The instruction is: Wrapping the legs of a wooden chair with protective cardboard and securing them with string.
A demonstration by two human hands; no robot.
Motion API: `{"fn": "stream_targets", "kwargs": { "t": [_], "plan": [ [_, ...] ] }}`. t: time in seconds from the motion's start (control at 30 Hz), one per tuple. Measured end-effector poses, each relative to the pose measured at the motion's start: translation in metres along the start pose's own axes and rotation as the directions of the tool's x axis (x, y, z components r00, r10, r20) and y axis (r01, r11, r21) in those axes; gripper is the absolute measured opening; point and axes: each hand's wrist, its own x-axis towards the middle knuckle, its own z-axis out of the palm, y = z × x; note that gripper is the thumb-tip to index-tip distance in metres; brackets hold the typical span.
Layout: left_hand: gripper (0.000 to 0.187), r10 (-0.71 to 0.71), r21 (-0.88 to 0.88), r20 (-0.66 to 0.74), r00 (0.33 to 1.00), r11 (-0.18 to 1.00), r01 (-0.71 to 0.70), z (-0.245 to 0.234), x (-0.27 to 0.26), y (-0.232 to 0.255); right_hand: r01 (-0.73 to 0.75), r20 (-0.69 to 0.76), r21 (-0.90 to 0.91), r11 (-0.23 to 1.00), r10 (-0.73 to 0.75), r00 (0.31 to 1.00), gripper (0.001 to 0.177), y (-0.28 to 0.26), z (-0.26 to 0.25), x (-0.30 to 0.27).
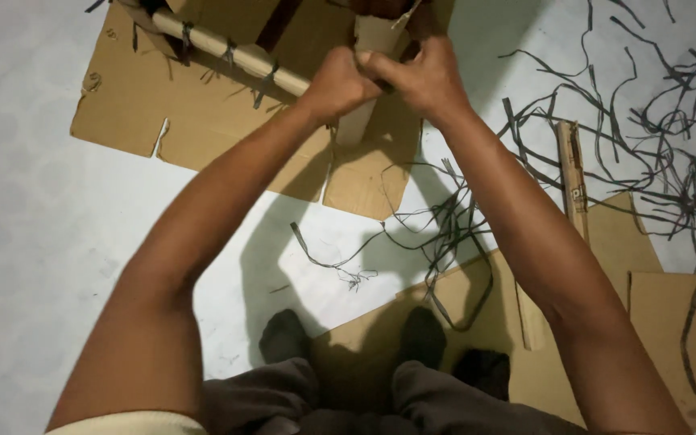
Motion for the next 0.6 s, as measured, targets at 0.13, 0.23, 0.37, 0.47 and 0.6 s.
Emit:
{"fn": "stream_targets", "kwargs": {
  "t": [0.13,0.23,0.37,0.47,0.6],
  "plan": [
    [0.061,-0.188,-0.069,-0.002,0.982,0.98,0.188,-0.019,-0.005,-0.057,0.124,-0.018,-0.041,0.991,-0.125,0.992,0.047,0.007,0.002,0.004],
    [0.036,-0.186,-0.329,-0.166,0.968,0.936,0.124,-0.025,0.003,-0.036,0.143,-0.018,-0.011,0.99,-0.143,0.989,0.046,0.005,0.002,0.005],
    [0.027,-0.084,-0.131,-0.36,0.929,0.991,0.039,-0.03,-0.006,0.005,0.146,-0.036,0.014,0.989,-0.146,0.989,0.047,0.002,0.003,0.004],
    [0.02,0.083,-0.026,-0.4,0.913,0.994,-0.102,-0.032,-0.015,0.046,0.137,-0.069,-0.051,0.989,-0.14,0.988,0.044,0.003,0.003,0.003],
    [0.016,0.077,-0.04,-0.455,0.887,0.993,-0.107,-0.023,-0.036,0.065,0.127,-0.069,-0.046,0.991,-0.13,0.989,0.046,0.008,0.004,0.003]
  ]
}}
